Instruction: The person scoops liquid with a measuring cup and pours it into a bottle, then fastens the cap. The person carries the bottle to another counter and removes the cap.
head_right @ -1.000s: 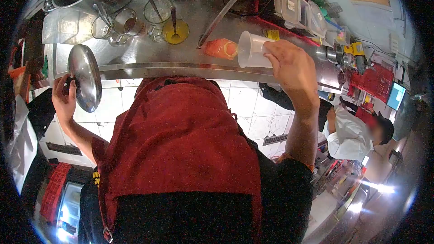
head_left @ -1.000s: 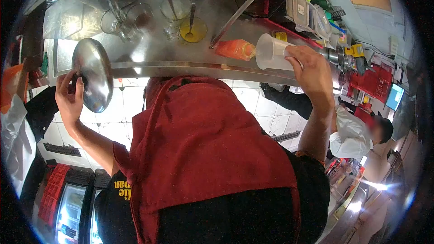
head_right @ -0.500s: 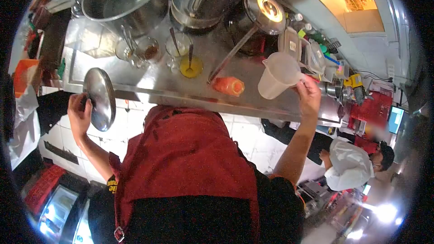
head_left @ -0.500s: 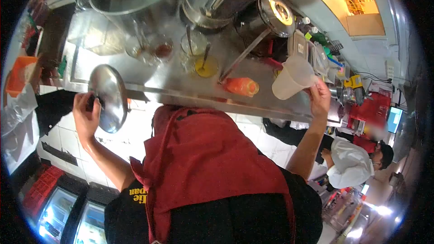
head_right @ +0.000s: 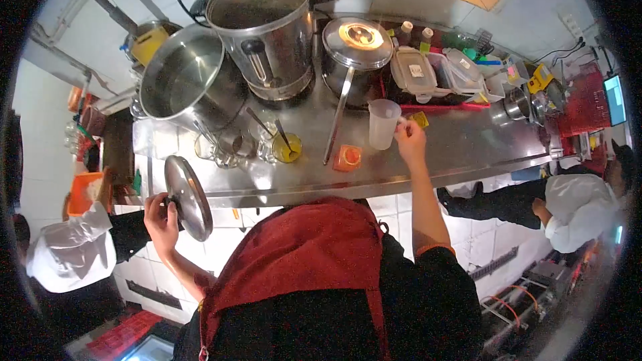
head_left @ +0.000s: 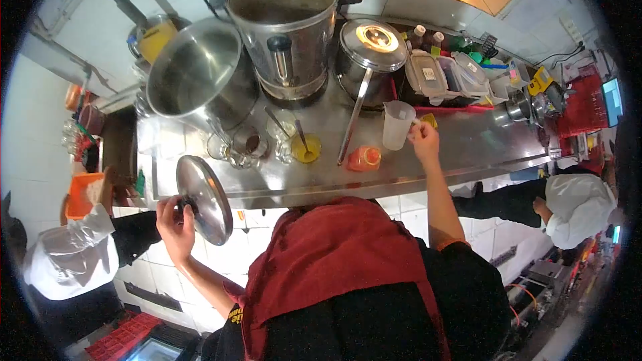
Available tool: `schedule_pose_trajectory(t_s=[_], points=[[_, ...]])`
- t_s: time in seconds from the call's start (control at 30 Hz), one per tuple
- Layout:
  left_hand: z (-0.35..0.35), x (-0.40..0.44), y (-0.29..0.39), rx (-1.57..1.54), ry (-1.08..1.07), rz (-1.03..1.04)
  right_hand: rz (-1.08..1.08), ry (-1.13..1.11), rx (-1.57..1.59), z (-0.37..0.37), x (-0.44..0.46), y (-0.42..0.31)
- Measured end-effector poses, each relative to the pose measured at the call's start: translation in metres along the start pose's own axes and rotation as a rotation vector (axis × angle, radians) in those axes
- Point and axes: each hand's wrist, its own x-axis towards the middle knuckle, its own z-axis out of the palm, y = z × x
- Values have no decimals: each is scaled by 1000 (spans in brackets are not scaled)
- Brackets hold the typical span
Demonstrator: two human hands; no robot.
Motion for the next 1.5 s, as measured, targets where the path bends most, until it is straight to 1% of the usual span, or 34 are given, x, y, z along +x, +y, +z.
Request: schedule_pose_trajectory(t_s=[0.03,0.07,0.13,0.17,0.2,0.27,0.33,0.4,0.47,0.53,0.57,0.6,0.63,0.67,0.73,0.77,0.8,0.83,0.9,0.97,1.03,1.07,1.1,1.13,1.17,1.2,1.23,1.27,1.33,1.37,1.4,1.43,1.47,1.5], points=[[1,8,11,24,-2,29,-14,77,58,7,-2,18],[2,16,24,50,-9,54,-18,81,75,14,-6,26],[4,34,49,144,10,136,-48,242,178,31,-14,39],[6,44,56,61,11,162,-25,242,171,33,-12,53],[3,60,77,187,8,305,-15,254,182,31,-14,49],[6,91,108,116,34,395,-174,222,-159,22,-18,44],[15,125,133,54,99,379,-111,261,-157,10,-19,61],[25,161,178,213,193,455,-132,216,-60,-11,-15,61],[39,193,232,150,163,429,-78,265,-71,-30,-6,73],[49,265,237,481,177,666,-228,498,-394,-48,-3,67],[64,289,249,412,98,610,-230,491,-378,-53,3,64],[77,311,261,340,28,551,-106,409,-411,-58,12,60],[93,328,275,381,-32,568,15,322,-444,-60,23,62],[107,342,288,427,-94,576,2,306,-428,-59,34,72],[132,370,299,536,-280,416,-3,273,-649,-47,54,98],[142,374,302,549,-320,357,-13,257,-629,-46,56,92],[149,377,304,560,-360,303,90,190,-600,-54,55,71],[153,381,305,578,-354,303,198,125,-572,-58,55,60],[165,391,304,699,-355,272,171,108,-588,-54,62,91],[169,399,296,679,-396,236,144,91,-621,-56,61,109],[170,407,285,653,-436,182,33,110,-428,-65,56,111],[169,407,286,626,-440,205,32,96,-431,-65,56,117],[169,411,277,598,-443,222,137,148,-153,-66,55,128],[167,424,266,572,-497,206,246,192,121,-65,52,138],[165,418,264,705,-381,260,250,164,106,-74,42,129],[166,408,272,837,-267,313,367,9,319,-97,30,97],[167,383,279,939,22,625,485,-145,529,-118,21,66],[169,344,291,1022,318,941,496,-167,513,-133,12,46],[186,223,347,357,-185,471,224,-624,613,-155,-5,11],[194,165,350,191,-373,372,254,-631,616,-162,-9,-3],[208,127,326,-225,-650,329,218,-772,574,-167,-10,-15],[228,74,321,-67,-577,322,173,-906,529,-170,-10,-24],[246,33,320,0,-551,138,182,-902,525,-169,-9,-32],[258,9,300,62,-529,168,155,-908,484,-166,-7,-39]])
